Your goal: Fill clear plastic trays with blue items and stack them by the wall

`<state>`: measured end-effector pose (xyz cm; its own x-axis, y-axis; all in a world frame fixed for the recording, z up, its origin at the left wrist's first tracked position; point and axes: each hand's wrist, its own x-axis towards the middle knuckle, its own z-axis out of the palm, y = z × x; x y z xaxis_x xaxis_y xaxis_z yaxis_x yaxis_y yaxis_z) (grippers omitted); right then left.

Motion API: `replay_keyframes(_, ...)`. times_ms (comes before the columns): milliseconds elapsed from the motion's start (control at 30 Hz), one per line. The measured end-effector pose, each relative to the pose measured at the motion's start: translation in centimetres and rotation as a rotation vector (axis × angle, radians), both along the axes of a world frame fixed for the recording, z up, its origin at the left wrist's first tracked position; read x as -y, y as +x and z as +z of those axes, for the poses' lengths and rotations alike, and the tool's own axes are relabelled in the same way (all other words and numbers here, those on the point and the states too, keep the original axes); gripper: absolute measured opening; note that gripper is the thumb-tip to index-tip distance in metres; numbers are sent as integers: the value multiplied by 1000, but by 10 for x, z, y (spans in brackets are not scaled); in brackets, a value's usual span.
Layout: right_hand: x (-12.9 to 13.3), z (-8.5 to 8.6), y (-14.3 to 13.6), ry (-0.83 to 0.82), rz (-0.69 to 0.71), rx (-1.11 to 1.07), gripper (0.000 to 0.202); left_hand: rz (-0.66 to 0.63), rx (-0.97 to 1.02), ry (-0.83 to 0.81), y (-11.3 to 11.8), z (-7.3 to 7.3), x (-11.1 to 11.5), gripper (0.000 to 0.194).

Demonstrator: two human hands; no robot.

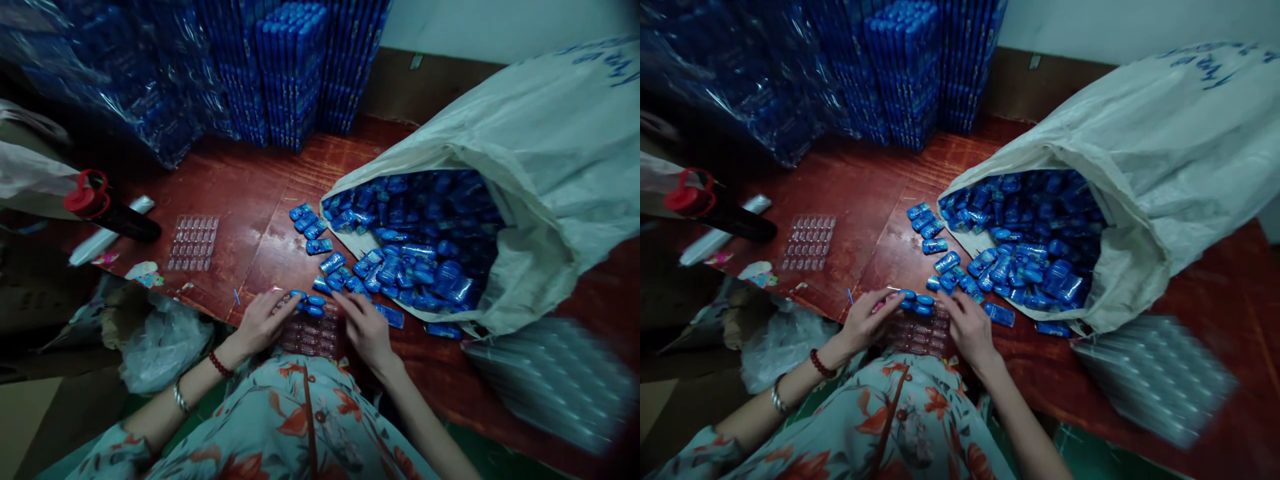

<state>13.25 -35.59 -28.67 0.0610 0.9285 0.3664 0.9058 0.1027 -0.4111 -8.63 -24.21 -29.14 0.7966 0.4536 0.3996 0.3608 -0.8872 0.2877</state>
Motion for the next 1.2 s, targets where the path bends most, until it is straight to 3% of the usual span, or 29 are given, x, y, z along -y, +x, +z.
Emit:
replay_keyframes(100,-22,-1,20,-160,-9,118,55,143,115,-229,29,1,-36,27)
replay_keyframes(200,-49,-1,28,-299,97,244,50,193,45,-431,76,-3,-75,30)
replay_keyframes(300,-60,-3,29,-343,127,246,41,226,-137,-402,113,-12,-95,34)
replay_keyframes(400,-49,-11,30,-250,70,163,39,208,-186,-369,125,-19,-99,30)
replay_keyframes(500,-25,-19,31,-70,-39,-29,35,149,-65,-480,109,-22,-99,18)
replay_keyframes(633,16,-16,19,104,-224,-341,24,176,161,-661,51,-17,-88,14)
replay_keyframes(767,44,-11,-13,102,-139,-518,20,400,311,-781,-18,-2,-51,23)
replay_keyframes(867,46,-20,-31,97,-30,-502,30,533,348,-843,-49,8,-15,27)
replay_keyframes(1033,29,-33,-32,120,141,-189,35,581,388,-820,-44,6,33,24)
replay_keyframes(1200,13,-11,-26,32,241,79,26,322,310,-519,-24,-5,43,15)
